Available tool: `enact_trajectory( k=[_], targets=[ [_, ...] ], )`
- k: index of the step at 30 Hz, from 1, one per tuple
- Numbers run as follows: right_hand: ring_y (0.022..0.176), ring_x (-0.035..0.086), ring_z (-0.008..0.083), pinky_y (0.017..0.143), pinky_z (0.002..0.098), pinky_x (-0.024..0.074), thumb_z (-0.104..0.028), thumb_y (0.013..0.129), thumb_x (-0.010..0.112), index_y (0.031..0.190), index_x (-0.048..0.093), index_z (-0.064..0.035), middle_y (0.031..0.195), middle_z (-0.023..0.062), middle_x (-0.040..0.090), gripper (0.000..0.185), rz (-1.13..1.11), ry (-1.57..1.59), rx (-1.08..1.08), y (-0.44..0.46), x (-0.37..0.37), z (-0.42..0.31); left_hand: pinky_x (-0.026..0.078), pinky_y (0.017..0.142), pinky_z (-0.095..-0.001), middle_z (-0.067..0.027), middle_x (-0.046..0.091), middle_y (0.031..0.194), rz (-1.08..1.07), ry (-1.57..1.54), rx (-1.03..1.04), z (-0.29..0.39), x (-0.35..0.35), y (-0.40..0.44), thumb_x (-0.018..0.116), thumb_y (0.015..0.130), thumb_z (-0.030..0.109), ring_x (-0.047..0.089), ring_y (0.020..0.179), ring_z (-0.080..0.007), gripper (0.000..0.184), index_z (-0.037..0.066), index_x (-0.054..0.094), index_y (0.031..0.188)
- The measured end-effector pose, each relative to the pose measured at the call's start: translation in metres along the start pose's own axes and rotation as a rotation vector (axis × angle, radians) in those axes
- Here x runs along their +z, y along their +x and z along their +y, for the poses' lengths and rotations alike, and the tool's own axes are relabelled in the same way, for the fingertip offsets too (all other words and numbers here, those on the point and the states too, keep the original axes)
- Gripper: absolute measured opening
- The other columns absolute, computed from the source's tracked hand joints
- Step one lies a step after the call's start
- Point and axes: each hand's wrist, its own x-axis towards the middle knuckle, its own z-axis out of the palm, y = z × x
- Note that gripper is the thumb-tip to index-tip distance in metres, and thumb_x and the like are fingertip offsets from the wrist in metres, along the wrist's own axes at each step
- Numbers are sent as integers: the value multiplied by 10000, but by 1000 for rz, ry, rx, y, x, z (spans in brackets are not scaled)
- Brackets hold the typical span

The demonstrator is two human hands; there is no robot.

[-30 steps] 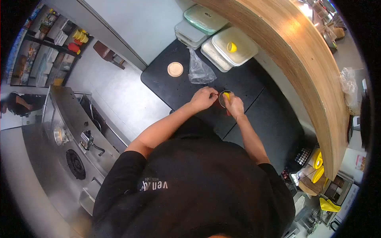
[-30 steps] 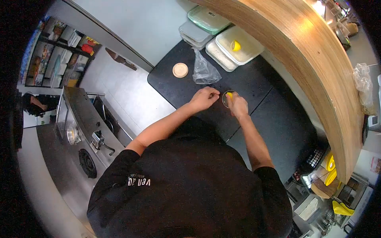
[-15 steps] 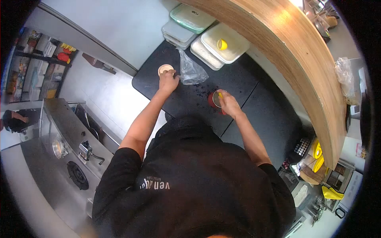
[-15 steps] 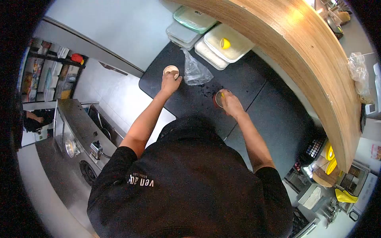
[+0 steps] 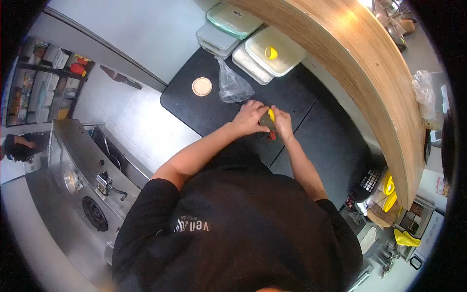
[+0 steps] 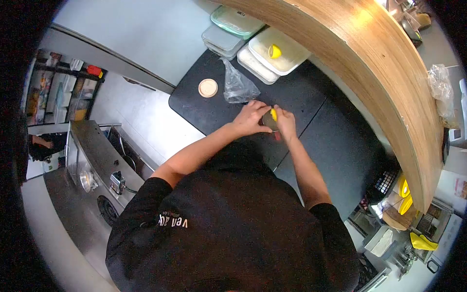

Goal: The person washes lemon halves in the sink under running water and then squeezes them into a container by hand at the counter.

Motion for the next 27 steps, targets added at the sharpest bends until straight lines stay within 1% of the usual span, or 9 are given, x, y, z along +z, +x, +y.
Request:
enact_trajectory(
  k=[2, 5, 11, 13, 16, 18, 19, 21, 27],
  targets=[
    [402, 484, 188, 356, 354, 364, -532, 928, 492, 716, 579, -35, 528, 90, 537, 547, -344, 540, 665, 6, -8, 2, 433, 921, -428, -177, 576, 1111, 4, 38, 20, 10, 10, 4, 826, 602, 413, 522, 1055, -355, 772, -18, 569, 1189],
    [432, 464, 123, 300, 251, 300, -567, 946, 439, 907, 567, -62, 633, 31, 528, 522, -460, 842, 767, -3, -18, -11, 430, 901, -440, -195, 573, 1099, 16, -118, -126, 18, 15, 12, 813, 613, 429, 526, 1026, -372, 791, -18, 546, 1209],
    [455, 516, 175, 336, 317, 397, -610, 945, 375, 979, 573, -81, 726, 64, 591, 566, -500, 749, 697, -6, -22, -12, 435, 890, -458, -203, 570, 1133, 75, -62, -61, 24, 21, 8, 810, 621, 417, 535, 1021, -381, 789, -18, 540, 1222],
    [493, 509, 138, 361, 270, 362, -634, 935, 371, 934, 586, -81, 764, 34, 577, 593, -473, 686, 592, -15, -25, -27, 424, 896, -481, -168, 620, 1054, -8, -177, -117, 25, 22, 10, 818, 615, 408, 560, 995, -363, 611, 45, 627, 1068],
    [651, 565, 123, 490, 248, 440, -510, 982, 391, 1131, 559, -80, 851, 35, 594, 485, -620, 763, 425, -21, -34, -38, 473, 788, -462, -152, 652, 896, 25, -215, -197, 35, 19, 7, 823, 584, 375, 592, 891, -364, 401, 91, 676, 826],
    [709, 578, 123, 561, 260, 475, -413, 993, 456, 1322, 473, -40, 940, 52, 602, 497, -664, 736, 376, -20, -38, -34, 485, 662, -497, -165, 636, 712, 107, -249, -2, 22, 29, 8, 791, 545, 420, 608, 773, -367, 386, 68, 648, 617],
    [753, 610, 141, 599, 266, 502, -338, 987, 498, 1353, 432, -33, 996, 72, 610, 481, -765, 751, 311, -19, -47, -37, 475, 681, -484, -162, 642, 802, 38, -165, -242, 21, 38, 10, 777, 561, 451, 599, 832, -351, 440, 60, 674, 738],
    [738, 617, 138, 561, 249, 510, -263, 991, 493, 1291, 468, -11, 962, 77, 617, 393, -657, 620, 270, -27, -52, -57, 449, 785, -456, -148, 602, 979, 59, 54, -185, 22, 36, 5, 735, 625, 511, 546, 959, -335, 623, 22, 634, 997],
    [580, 602, 104, 434, 223, 477, -166, 987, 448, 1159, 561, 3, 824, 101, 631, 267, -647, 157, 111, 3, -44, -8, 441, 841, -464, -147, 572, 1038, 153, 104, -178, 20, 13, -16, 753, 665, 382, 536, 1020, -322, 627, 25, 581, 1151]
  ],
)
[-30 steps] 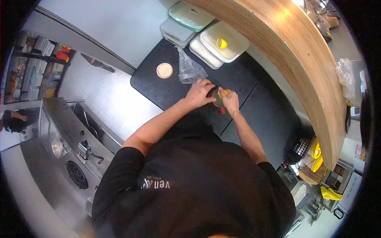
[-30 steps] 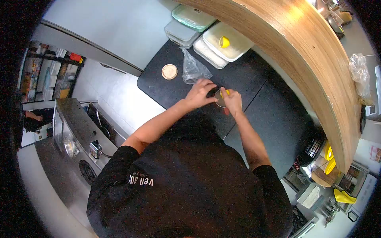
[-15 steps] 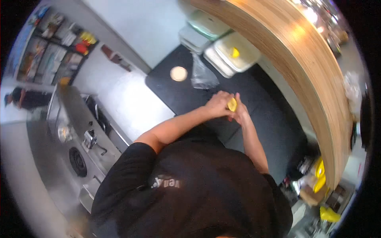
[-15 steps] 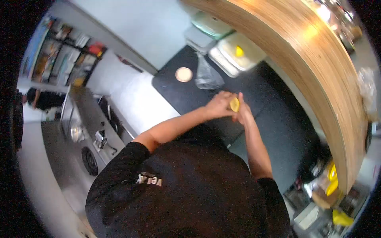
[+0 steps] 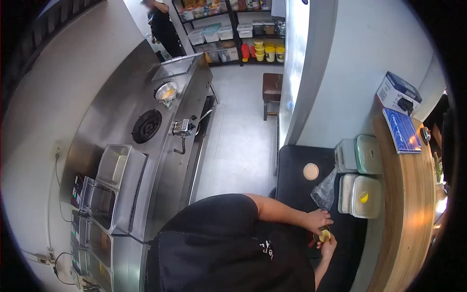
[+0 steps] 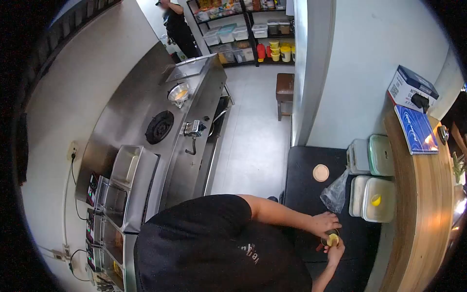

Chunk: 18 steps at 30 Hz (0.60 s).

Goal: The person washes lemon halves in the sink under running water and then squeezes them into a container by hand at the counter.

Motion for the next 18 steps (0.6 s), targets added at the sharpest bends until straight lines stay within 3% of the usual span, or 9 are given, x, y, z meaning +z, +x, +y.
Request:
enact_trajectory(
  k=[1, 2, 3, 6, 12, 16, 18],
  targets=[
    [546, 589, 97, 420, 220, 469, -146, 984, 436, 1150, 570, -1, 807, 106, 629, 259, 32, -171, 8, -7, 6, -10, 441, 841, -464, -147, 572, 1038, -1, 5, -2, -12, -1, -1, 753, 665, 382, 536, 1020, -322, 627, 25, 581, 1151],
    [598, 625, 180, 495, 285, 504, -128, 956, 489, 1120, 600, -1, 796, 130, 634, 235, 75, -231, 43, -10, 12, -14, 442, 841, -472, -151, 564, 1057, 28, -8, -83, -26, -2, 1, 751, 673, 348, 529, 1033, -328, 596, 25, 579, 1144],
    [598, 625, 180, 495, 285, 504, -128, 956, 489, 1120, 600, -1, 796, 130, 634, 235, 74, -229, 42, -12, 17, -14, 442, 842, -480, -155, 555, 1077, 57, -22, -162, -31, -12, 3, 749, 682, 313, 522, 1045, -335, 565, 26, 577, 1137],
    [833, 630, 379, 749, 400, 509, -56, 872, 589, 1060, 651, 32, 911, 186, 618, 217, 295, -790, -414, -15, 25, -9, 447, 840, -481, -167, 534, 1088, 87, 57, -275, -66, -31, 3, 731, 705, 249, 511, 1053, -352, 482, 19, 580, 1100],
    [881, 627, 351, 725, 400, 516, -55, 887, 565, 1078, 635, 38, 996, 176, 553, 223, 428, -947, -279, -20, 37, -27, 451, 851, -481, -166, 519, 1077, 121, 182, -431, -114, -35, -2, 735, 697, 221, 503, 1050, -351, 477, 12, 577, 1095],
    [847, 622, 332, 697, 401, 515, -51, 903, 534, 1055, 635, 36, 994, 151, 542, 202, 437, -1058, -381, -7, 37, -8, 448, 846, -484, -165, 511, 1118, 131, 177, -418, -101, -19, -5, 759, 674, 225, 475, 1094, -347, 541, 19, 570, 1137],
    [807, 611, 317, 681, 394, 512, -67, 917, 515, 1033, 637, 33, 981, 139, 539, 195, 435, -526, -44, 0, 40, -8, 441, 844, -477, -158, 507, 1134, 101, 125, -407, -94, -11, -8, 781, 651, 239, 465, 1108, -342, 587, 29, 562, 1154]
  ],
)
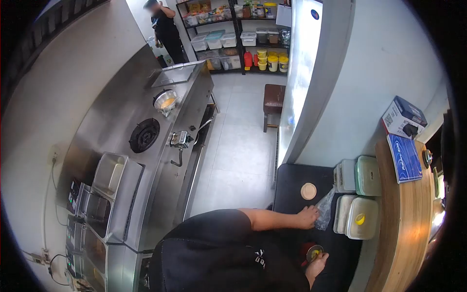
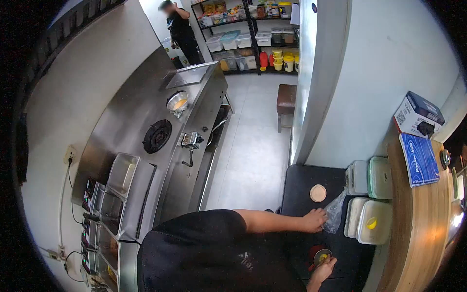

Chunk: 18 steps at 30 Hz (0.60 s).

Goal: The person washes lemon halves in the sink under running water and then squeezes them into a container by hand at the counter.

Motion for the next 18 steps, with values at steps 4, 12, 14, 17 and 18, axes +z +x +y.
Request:
enact_trajectory(
  k=[4, 12, 14, 17, 18],
  targets=[
    [776, 595, 308, 678, 379, 505, -41, 889, 557, 1002, 640, 48, 919, 138, 545, 166, 17, -229, -188, 14, 13, 34, 427, 850, -470, -147, 508, 1121, -63, -44, 117, 25, -1, -19, 788, 643, 253, 472, 1089, -327, 589, 41, 567, 1147],
    [645, 575, 158, 530, 303, 479, -37, 860, 632, 1037, 660, 43, 806, 89, 591, 196, -164, 263, -64, 23, -12, 54, 428, 850, -408, -90, 543, 1085, -326, -45, 534, 92, 11, -29, 814, 580, 429, 476, 1071, -269, 653, 76, 623, 1094],
    [592, 556, 111, 476, 267, 459, -56, 884, 619, 1042, 659, 38, 760, 58, 592, 188, -280, 456, 176, 15, -18, 47, 432, 856, -412, -95, 544, 1096, -372, -9, 551, 102, 21, -30, 813, 584, 419, 478, 1069, -267, 637, 73, 628, 1086],
    [518, 508, 57, 416, 217, 416, -130, 928, 586, 1053, 656, 30, 704, 20, 583, 215, -331, 601, 147, 8, -19, 53, 436, 887, -429, -116, 527, 1162, -440, -46, 422, 108, 37, -31, 807, 599, 388, 484, 1091, -305, 597, 60, 635, 1067],
    [527, 521, 68, 424, 218, 430, -167, 935, 581, 1051, 656, 30, 726, 30, 601, 240, -312, 614, 151, 7, -17, 56, 446, 887, -431, -132, 556, 1123, -408, -146, 393, 108, 39, -33, 797, 606, 363, 512, 1059, -321, 533, 56, 653, 1018]
  ],
)
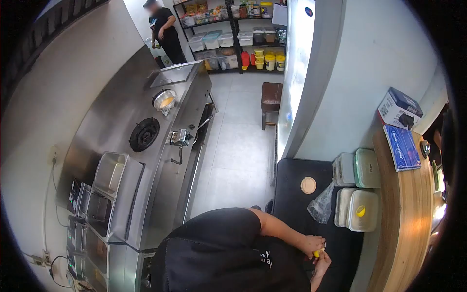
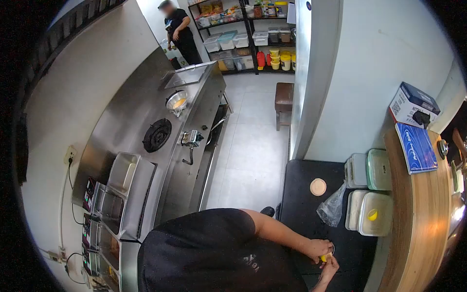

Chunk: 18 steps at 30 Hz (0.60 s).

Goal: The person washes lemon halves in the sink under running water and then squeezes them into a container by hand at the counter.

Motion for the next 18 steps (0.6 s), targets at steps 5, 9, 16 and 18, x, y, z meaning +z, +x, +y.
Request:
enact_trajectory(
  k=[5, 9, 16, 18],
  targets=[
    [668, 593, 110, 539, 234, 505, -187, 955, 535, 1130, 613, 35, 892, 67, 646, 293, -3, 108, 75, -26, 16, -40, 502, 800, -432, -184, 646, 919, 100, -284, -47, 1, 9, 2, 761, 626, 291, 620, 885, -348, 354, 44, 692, 870],
    [1032, 581, 193, 865, 300, 492, -75, 933, 492, 1340, 440, 39, 1209, 126, 562, 426, -344, 623, -20, -27, 5, -22, 518, 739, -406, -116, 681, 772, 74, -376, -66, 10, -12, -7, 706, 701, 227, 660, 741, -292, 223, 69, 663, 853],
    [848, 593, 134, 697, 259, 515, -120, 990, 472, 1451, 300, -13, 1119, 110, 572, 504, -180, 454, 35, -33, 20, -31, 519, 733, -461, -189, 674, 808, -52, -207, -263, 8, -29, -20, 722, 709, 503, 661, 787, -362, 479, 52, 706, 873],
    [724, 597, 131, 626, 254, 508, -144, 987, 493, 1451, 299, -15, 1007, 97, 604, 519, -105, 352, 46, -24, 24, -22, 520, 739, -454, -175, 681, 850, -126, -173, -281, 3, -50, -21, 712, 730, 483, 659, 818, -361, 471, 49, 703, 914]
  ],
)
